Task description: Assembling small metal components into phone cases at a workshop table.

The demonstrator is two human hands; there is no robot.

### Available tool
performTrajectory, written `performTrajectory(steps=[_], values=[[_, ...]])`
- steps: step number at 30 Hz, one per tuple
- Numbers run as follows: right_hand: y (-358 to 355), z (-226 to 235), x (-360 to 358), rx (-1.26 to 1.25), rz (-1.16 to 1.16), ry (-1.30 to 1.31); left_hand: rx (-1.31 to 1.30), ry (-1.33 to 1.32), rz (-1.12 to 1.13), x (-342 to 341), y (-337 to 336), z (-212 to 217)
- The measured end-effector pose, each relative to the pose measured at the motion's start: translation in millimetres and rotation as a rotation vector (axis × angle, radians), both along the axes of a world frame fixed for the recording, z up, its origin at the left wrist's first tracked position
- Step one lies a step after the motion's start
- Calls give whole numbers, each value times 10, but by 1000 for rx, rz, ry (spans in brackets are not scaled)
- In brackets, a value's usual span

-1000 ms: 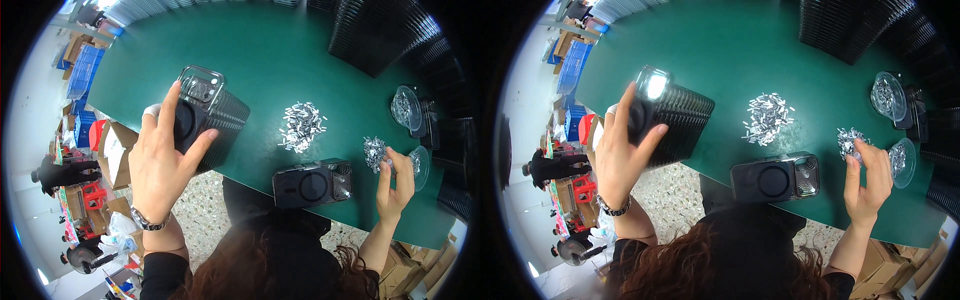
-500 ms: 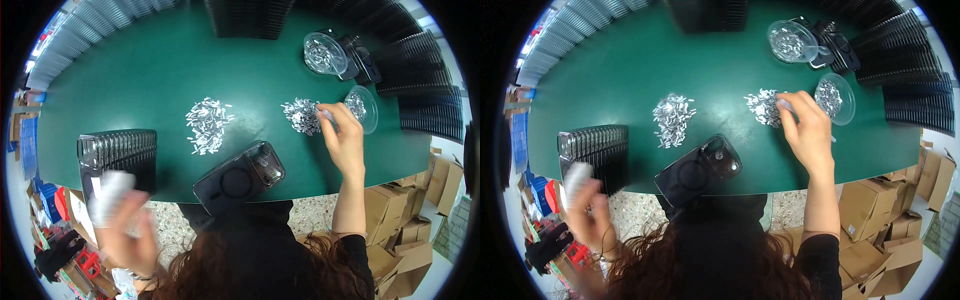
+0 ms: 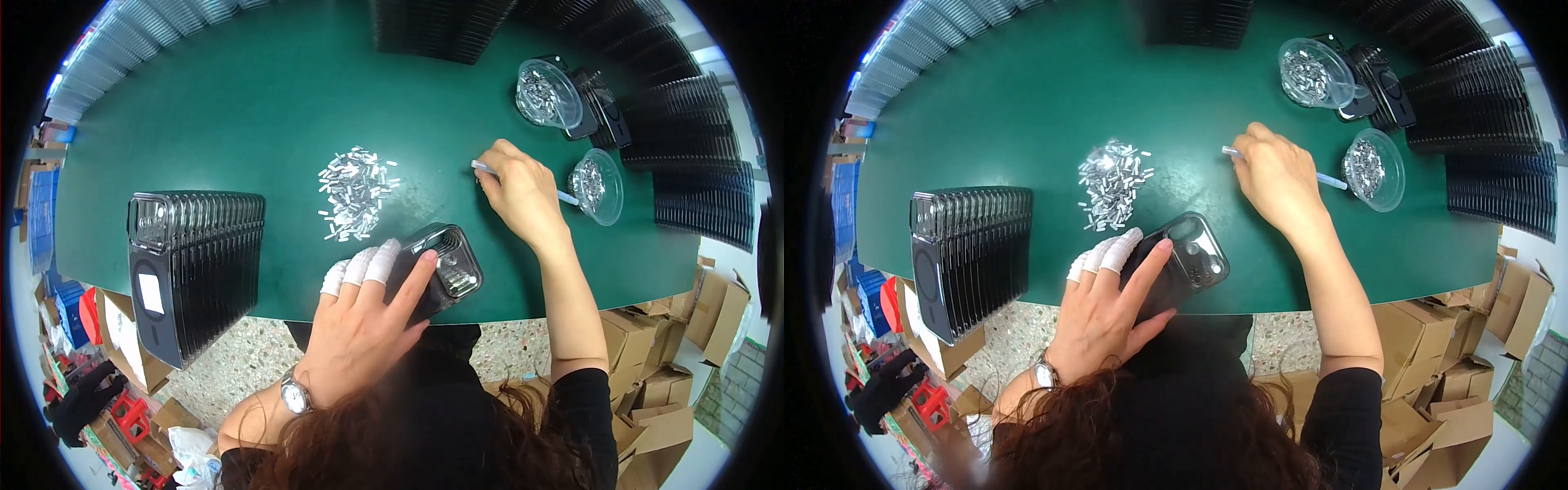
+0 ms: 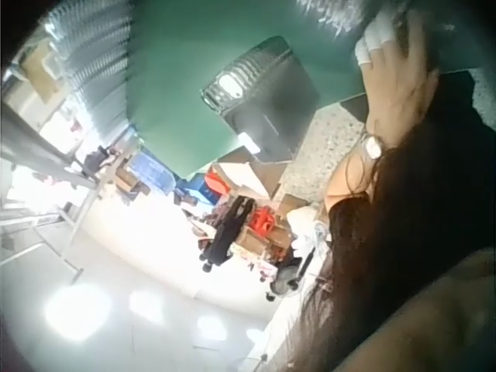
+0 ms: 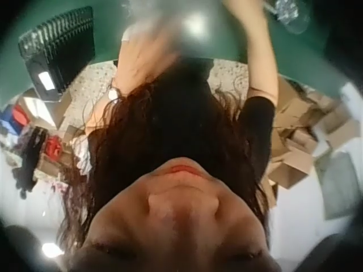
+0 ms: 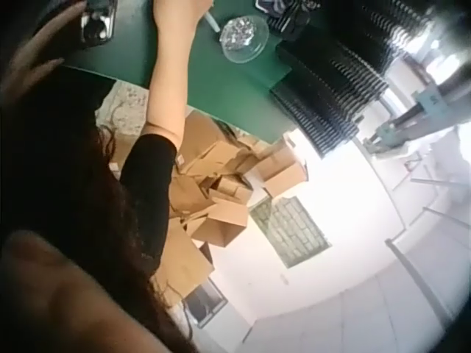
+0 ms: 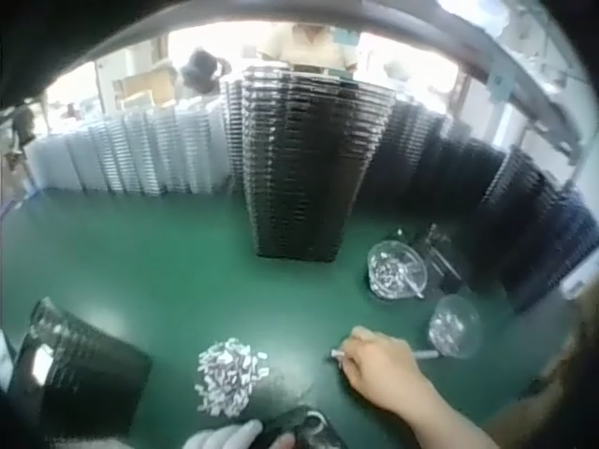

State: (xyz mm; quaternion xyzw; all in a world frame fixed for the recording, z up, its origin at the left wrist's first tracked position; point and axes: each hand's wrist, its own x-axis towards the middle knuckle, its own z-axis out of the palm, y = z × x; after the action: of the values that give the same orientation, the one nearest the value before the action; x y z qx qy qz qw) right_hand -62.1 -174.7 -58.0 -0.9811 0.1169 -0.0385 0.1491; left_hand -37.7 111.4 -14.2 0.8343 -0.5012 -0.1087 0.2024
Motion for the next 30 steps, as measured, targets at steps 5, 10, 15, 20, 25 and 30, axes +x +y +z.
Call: performTrajectory(steps=[5, 10, 15, 20, 25, 30], values=[[20, 14, 55, -41, 35, 19, -144, 193, 61, 140, 83, 159], [-6, 7, 85, -27, 30, 54, -464, 557, 312, 302, 256, 154], [-21, 139, 103, 180, 52, -123, -459, 239, 403, 401, 259, 162], [53, 348, 26, 898, -56, -197, -358, 136, 372, 498, 241, 193], [301, 534, 33, 1013, 42, -289, -356, 261, 385, 470, 100, 158], [519, 802, 107, 809, 221, -227, -196, 359, 319, 543, 46, 139]])
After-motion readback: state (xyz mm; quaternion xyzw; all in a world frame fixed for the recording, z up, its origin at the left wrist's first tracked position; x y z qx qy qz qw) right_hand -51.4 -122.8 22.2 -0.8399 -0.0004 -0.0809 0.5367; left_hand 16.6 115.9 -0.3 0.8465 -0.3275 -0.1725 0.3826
